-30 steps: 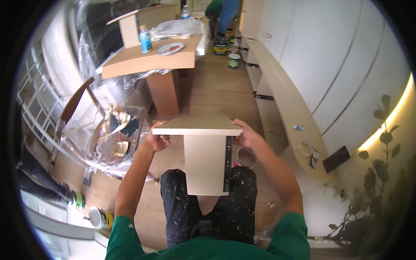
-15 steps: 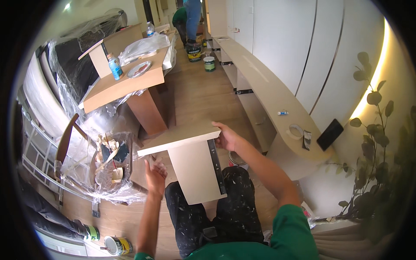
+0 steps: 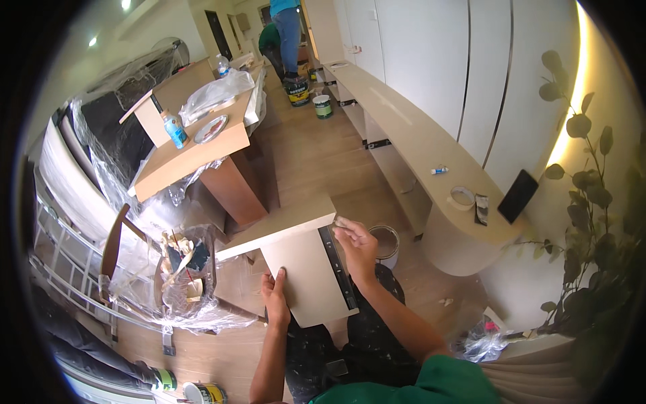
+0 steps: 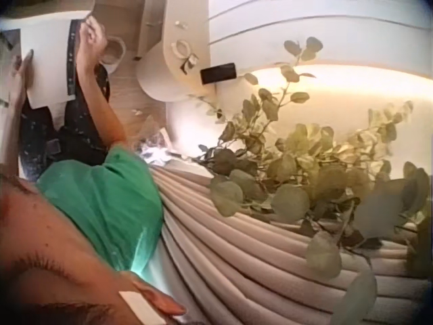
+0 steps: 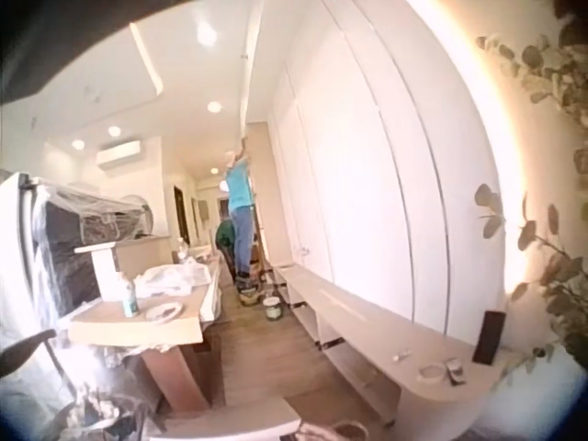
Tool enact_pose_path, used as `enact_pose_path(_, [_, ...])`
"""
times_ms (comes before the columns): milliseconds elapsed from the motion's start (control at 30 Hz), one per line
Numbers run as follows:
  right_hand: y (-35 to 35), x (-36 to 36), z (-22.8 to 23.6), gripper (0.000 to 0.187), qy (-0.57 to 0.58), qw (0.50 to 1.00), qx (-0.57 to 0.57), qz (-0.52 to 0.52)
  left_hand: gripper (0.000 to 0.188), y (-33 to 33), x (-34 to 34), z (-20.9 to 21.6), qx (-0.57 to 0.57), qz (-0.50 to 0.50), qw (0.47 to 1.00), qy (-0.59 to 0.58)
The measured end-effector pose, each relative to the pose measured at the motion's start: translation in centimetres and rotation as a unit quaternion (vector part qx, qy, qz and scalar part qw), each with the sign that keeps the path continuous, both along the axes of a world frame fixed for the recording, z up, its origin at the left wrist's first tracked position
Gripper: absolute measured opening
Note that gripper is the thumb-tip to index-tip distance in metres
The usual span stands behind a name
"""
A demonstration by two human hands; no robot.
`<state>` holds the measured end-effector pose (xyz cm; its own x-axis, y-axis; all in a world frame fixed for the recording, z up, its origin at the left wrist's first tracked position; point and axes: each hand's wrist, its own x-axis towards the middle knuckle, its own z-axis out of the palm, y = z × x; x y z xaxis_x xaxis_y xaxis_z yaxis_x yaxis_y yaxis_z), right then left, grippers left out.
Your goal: The person uses a paintbrush to apply a substance to the edges of a wooden board, then peels off protective tape from the edges of a small wooden cabinet, using a tool to assist with the peeling.
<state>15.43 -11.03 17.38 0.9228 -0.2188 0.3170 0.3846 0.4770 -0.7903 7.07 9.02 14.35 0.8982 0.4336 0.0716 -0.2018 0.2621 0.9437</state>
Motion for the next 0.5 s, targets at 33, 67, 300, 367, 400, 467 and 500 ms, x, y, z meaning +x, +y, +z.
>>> enact_pose_path(33, [0.6,0.2,0.0,0.030,-0.007,1.000,0.012,0.002,0.031,0.2,0.0,-0.1,0.007,0.001,1.000,0.010])
enact_pose_path(67, [1.1,0.3,-0.1,0.029,-0.014,1.000,0.023,0.003,0.031,0.2,-0.1,0.1,0.013,0.002,1.000,0.020])
enact_pose_path(300, [1.8,0.9,0.0,0.016,-0.050,0.996,0.073,-0.017,0.035,-0.3,-0.3,0.4,0.023,0.003,0.999,0.031])
enact_pose_path(367, [1.9,1.3,-0.2,0.013,-0.055,0.996,0.055,-0.031,0.037,-0.4,-0.4,0.6,0.015,-0.001,1.000,0.024])
enact_pose_path(400, [1.8,1.5,-0.4,0.011,-0.056,0.997,0.045,-0.040,0.037,-0.6,-0.3,0.8,0.011,-0.004,1.000,0.022])
enact_pose_path(467, [1.8,1.7,-0.3,0.009,-0.053,0.998,0.023,-0.039,0.039,-0.8,-0.3,0.7,0.022,-0.007,1.000,0.016])
enact_pose_path(500, [1.7,1.7,-0.1,0.008,-0.051,0.998,0.014,-0.036,0.039,-0.7,-0.4,0.6,0.029,-0.007,0.999,0.014])
